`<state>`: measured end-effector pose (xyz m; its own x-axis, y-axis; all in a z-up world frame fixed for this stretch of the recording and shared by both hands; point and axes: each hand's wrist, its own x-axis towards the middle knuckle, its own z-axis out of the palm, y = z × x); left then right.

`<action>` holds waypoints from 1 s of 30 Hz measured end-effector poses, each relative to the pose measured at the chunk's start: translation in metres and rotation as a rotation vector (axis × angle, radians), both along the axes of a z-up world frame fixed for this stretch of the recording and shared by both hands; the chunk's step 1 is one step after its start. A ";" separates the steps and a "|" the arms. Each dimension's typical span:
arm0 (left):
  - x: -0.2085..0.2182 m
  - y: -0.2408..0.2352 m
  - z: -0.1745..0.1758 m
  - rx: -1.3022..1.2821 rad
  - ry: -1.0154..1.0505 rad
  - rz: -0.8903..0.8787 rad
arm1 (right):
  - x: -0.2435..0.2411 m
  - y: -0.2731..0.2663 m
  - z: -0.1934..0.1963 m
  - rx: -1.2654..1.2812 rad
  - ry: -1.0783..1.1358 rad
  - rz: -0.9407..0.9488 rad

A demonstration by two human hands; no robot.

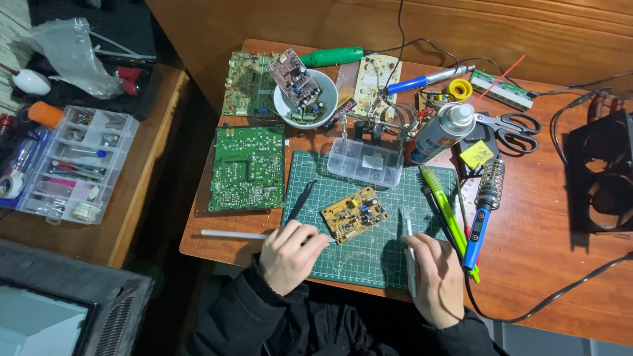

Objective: Soldering electronic components onto a printed circuit board using a soldering iron and solder wire on a workbench.

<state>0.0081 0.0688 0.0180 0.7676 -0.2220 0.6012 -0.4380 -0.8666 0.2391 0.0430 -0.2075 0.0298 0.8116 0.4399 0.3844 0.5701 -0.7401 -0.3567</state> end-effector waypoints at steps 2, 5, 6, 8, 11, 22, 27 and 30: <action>0.001 -0.001 0.002 -0.007 -0.007 0.005 | 0.000 0.001 0.002 -0.007 -0.013 0.015; 0.005 0.000 0.001 0.000 -0.061 0.095 | 0.004 0.001 -0.003 -0.031 -0.047 0.029; 0.006 0.000 0.000 0.009 -0.104 0.175 | 0.005 0.001 -0.006 -0.050 -0.066 0.024; 0.014 0.004 0.003 0.021 -0.138 0.241 | 0.007 -0.002 -0.011 -0.092 -0.077 0.009; 0.021 0.007 0.012 0.101 -0.123 0.366 | 0.008 -0.001 -0.005 -0.101 -0.073 -0.001; 0.035 0.003 -0.001 0.203 -0.018 0.505 | -0.003 -0.009 -0.015 0.390 0.268 -0.127; 0.036 0.003 0.001 0.150 -0.005 0.558 | -0.003 -0.008 -0.014 0.430 0.258 -0.084; 0.037 0.002 -0.001 0.100 -0.049 0.510 | -0.003 -0.008 -0.010 0.420 0.209 -0.059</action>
<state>0.0448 0.0709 0.0173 0.7646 0.1145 0.6343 0.0371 -0.9903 0.1341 0.0397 -0.2152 0.0199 0.9095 0.2323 0.3448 0.4155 -0.5362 -0.7347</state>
